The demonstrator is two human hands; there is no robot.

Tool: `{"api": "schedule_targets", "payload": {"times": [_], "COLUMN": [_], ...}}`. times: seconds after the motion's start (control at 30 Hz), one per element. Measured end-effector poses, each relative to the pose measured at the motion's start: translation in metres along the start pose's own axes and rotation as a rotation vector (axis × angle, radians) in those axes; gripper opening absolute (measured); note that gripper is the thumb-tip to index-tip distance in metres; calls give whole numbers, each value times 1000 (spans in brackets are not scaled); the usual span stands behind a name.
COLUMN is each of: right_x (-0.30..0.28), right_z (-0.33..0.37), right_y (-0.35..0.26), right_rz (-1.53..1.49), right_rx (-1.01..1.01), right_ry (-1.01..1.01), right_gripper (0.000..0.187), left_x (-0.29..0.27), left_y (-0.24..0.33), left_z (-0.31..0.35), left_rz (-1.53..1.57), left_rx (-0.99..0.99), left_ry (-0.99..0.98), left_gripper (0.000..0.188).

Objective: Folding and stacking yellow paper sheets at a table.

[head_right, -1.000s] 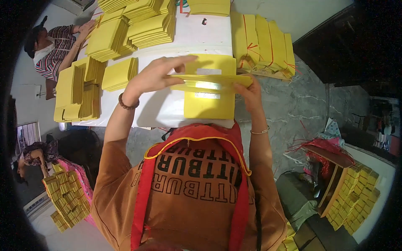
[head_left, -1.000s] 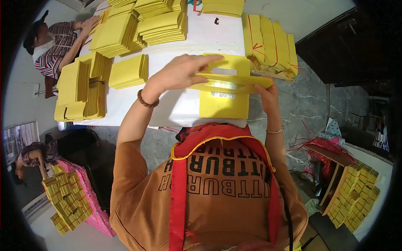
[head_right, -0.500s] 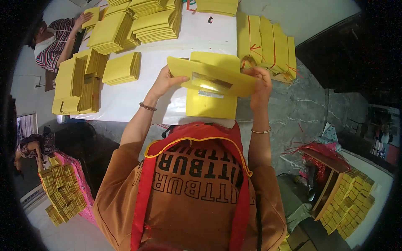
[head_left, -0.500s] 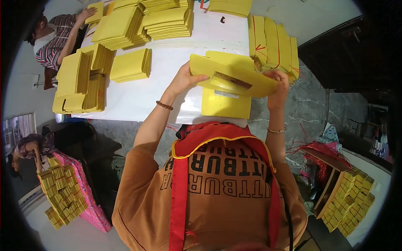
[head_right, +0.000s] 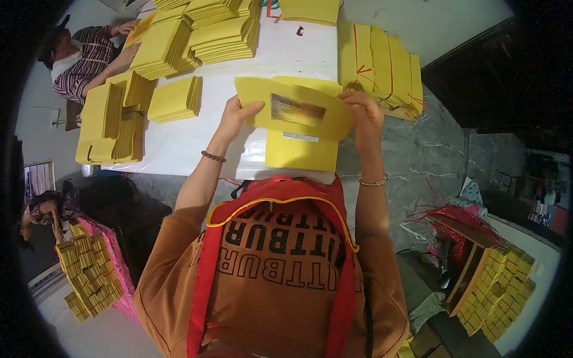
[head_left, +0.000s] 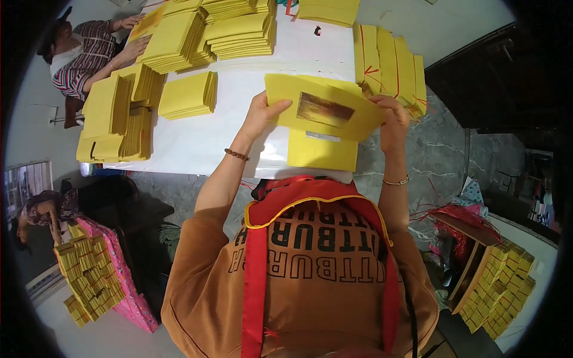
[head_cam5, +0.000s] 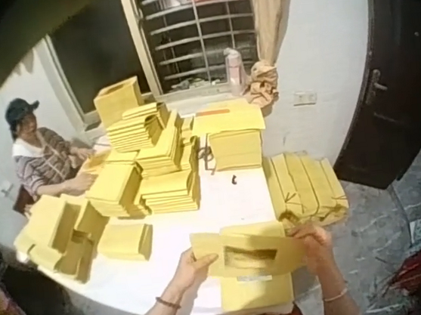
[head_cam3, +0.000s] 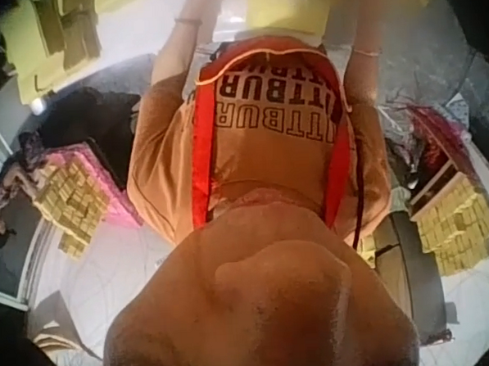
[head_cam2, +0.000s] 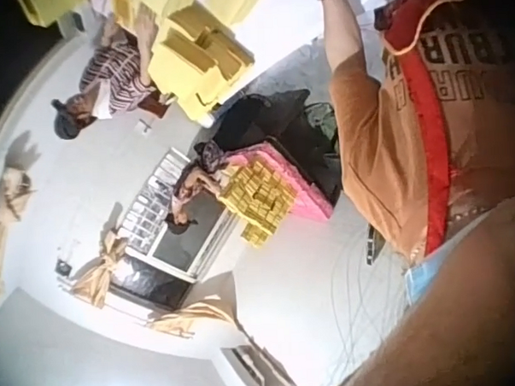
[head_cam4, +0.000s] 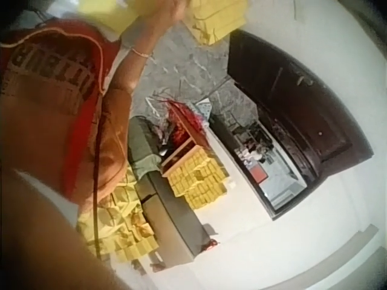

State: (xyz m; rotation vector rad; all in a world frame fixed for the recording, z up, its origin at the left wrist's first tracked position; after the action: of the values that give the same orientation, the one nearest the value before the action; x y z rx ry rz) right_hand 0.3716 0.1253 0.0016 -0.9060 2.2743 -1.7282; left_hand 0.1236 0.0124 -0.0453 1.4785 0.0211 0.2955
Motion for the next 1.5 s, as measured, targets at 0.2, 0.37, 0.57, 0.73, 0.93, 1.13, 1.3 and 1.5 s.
{"api": "schedule_targets", "payload": {"times": [0.2, 0.37, 0.57, 0.73, 0.93, 1.13, 1.3, 1.5], "right_x": [10, 5, 1, -1, 5, 33, 99, 61], "right_z": [-1, -8, -1, -2, -12, 27, 2, 5], "right_y": [1, -4, 10, 11, -8, 80, 30, 50], "right_rz": [102, 42, 12, 14, 35, -455, -858, -1362], "right_rx": [212, 115, 148, 155, 25, 294, 361, 299], "right_ry": [-9, -21, 20, 12, 410, 22, -10, -258], "right_gripper": [18, 18, 14, 14, 21, 50, 58, 57], "left_x": [2, 2, 8, 12, 16, 82, 115, 122], "left_y": [-7, 4, -7, -9, 39, 77, 60, 59], "left_z": [3, 9, 18, 19, 19, 38, 56, 56], "left_rz": [347, 256, 284, 191, -270, -1061, -1073, -1143], "left_rx": [34, 61, -6, 1, 207, 1063, 1049, 804], "left_ry": [87, -20, -16, -32, 135, 124, -7, -232], "left_gripper": [26, 29, 31, 27, 16, 30, 36, 47]}}
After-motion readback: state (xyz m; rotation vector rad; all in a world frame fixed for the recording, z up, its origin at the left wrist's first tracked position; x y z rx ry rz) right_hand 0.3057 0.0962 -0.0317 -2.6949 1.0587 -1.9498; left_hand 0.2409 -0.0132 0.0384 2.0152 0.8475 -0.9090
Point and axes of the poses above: each hand's wrist, its own z-axis away from the middle knuckle, its own x-axis out of the palm, y = z × x, the point moved 4 cm from there along -z, towards the middle knuckle, and after that the axes turned 1 degree about x, right-handed, at the moved point
